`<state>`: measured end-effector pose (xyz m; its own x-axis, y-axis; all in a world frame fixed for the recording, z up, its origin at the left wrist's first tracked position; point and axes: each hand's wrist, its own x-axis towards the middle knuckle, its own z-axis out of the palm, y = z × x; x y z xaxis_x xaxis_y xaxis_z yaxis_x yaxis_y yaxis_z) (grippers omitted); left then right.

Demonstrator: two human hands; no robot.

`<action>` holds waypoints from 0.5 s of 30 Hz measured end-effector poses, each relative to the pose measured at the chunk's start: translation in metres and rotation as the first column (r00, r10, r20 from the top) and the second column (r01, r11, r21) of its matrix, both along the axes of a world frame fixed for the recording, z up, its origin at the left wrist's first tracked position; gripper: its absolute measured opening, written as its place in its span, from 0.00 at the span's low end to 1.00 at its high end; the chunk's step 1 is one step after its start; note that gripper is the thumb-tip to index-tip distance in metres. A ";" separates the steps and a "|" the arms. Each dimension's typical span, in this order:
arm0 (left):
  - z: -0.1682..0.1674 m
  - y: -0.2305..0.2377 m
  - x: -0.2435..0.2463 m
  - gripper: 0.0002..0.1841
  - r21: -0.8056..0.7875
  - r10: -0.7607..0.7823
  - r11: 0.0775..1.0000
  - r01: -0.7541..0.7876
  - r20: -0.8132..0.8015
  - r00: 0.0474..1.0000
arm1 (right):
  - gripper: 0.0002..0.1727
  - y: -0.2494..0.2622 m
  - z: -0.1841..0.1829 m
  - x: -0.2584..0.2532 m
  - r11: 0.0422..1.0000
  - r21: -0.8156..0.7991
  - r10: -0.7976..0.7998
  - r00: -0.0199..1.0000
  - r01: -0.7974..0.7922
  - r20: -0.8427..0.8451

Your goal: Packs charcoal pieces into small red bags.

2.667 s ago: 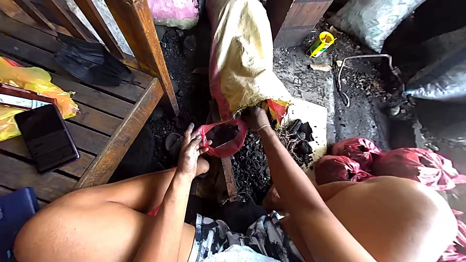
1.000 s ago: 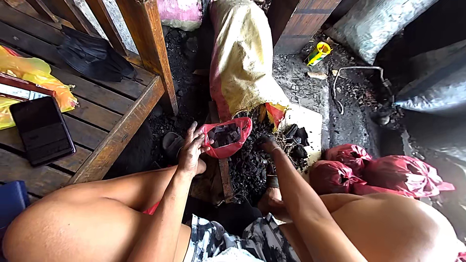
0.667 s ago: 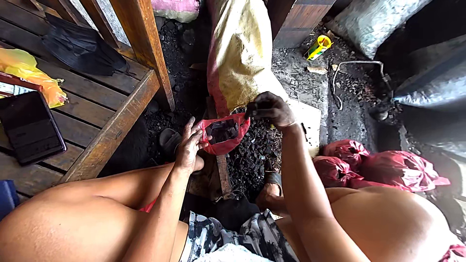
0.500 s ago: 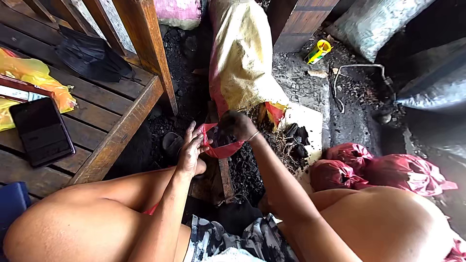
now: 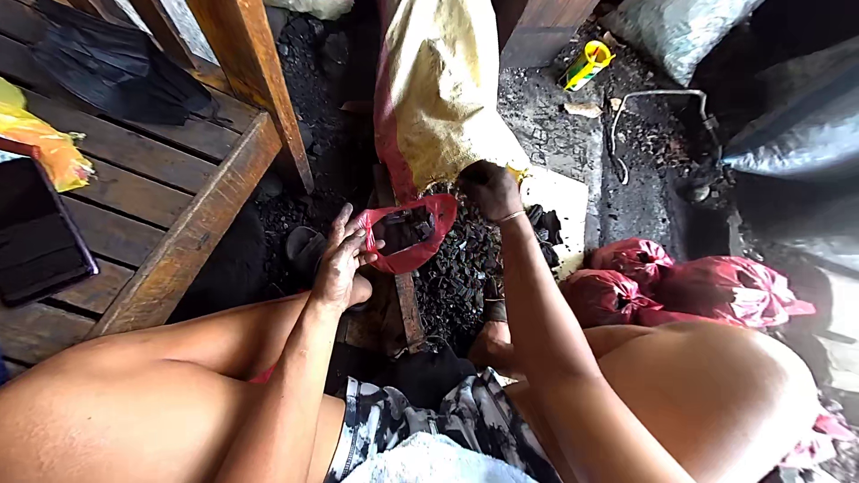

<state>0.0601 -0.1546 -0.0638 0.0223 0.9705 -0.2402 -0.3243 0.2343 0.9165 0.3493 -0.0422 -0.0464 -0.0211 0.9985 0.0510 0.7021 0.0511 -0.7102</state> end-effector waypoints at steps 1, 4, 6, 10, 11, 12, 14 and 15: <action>0.000 0.000 0.000 0.31 0.007 0.007 1.000 -0.007 0.002 1.000 | 0.15 0.002 -0.006 0.018 0.996 -0.033 -0.081 0.996 0.082 0.027; 0.000 0.004 0.000 0.30 -0.012 0.092 0.996 -0.091 0.025 0.995 | 0.19 -0.009 -0.045 0.062 0.920 -0.288 -0.220 0.959 0.264 0.177; 0.001 0.005 -0.001 0.30 -0.018 0.092 0.996 -0.091 0.036 0.995 | 0.21 -0.029 -0.083 0.073 0.812 -0.480 -0.221 0.936 0.332 0.274; -0.001 0.003 0.000 0.30 -0.027 0.074 0.997 -0.073 0.044 0.996 | 0.28 -0.080 -0.132 0.054 0.557 -0.692 -0.209 0.883 0.460 0.419; -0.002 0.002 -0.001 0.29 -0.029 0.075 0.997 -0.074 0.043 0.996 | 0.30 -0.089 -0.141 0.050 0.514 -0.702 -0.217 0.867 0.492 0.449; -0.002 0.002 -0.002 0.29 -0.033 0.076 0.997 -0.074 0.044 0.996 | 0.32 -0.095 -0.146 0.046 0.489 -0.708 -0.224 0.858 0.510 0.463; -0.002 0.002 -0.003 0.29 -0.031 0.073 0.997 -0.071 0.046 0.996 | 0.34 -0.095 -0.150 0.036 0.498 -0.721 -0.220 0.875 0.482 0.432; -0.002 0.002 -0.003 0.29 -0.024 0.071 0.997 -0.070 0.048 0.996 | 0.34 -0.092 -0.151 0.032 0.528 -0.724 -0.207 0.894 0.444 0.398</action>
<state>0.0575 -0.1524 -0.0662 -0.0334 0.9644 -0.2623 -0.3848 0.2298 0.8939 0.3812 -0.1339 -0.1977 0.4218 0.5738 -0.7021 0.6929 -0.7034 -0.1585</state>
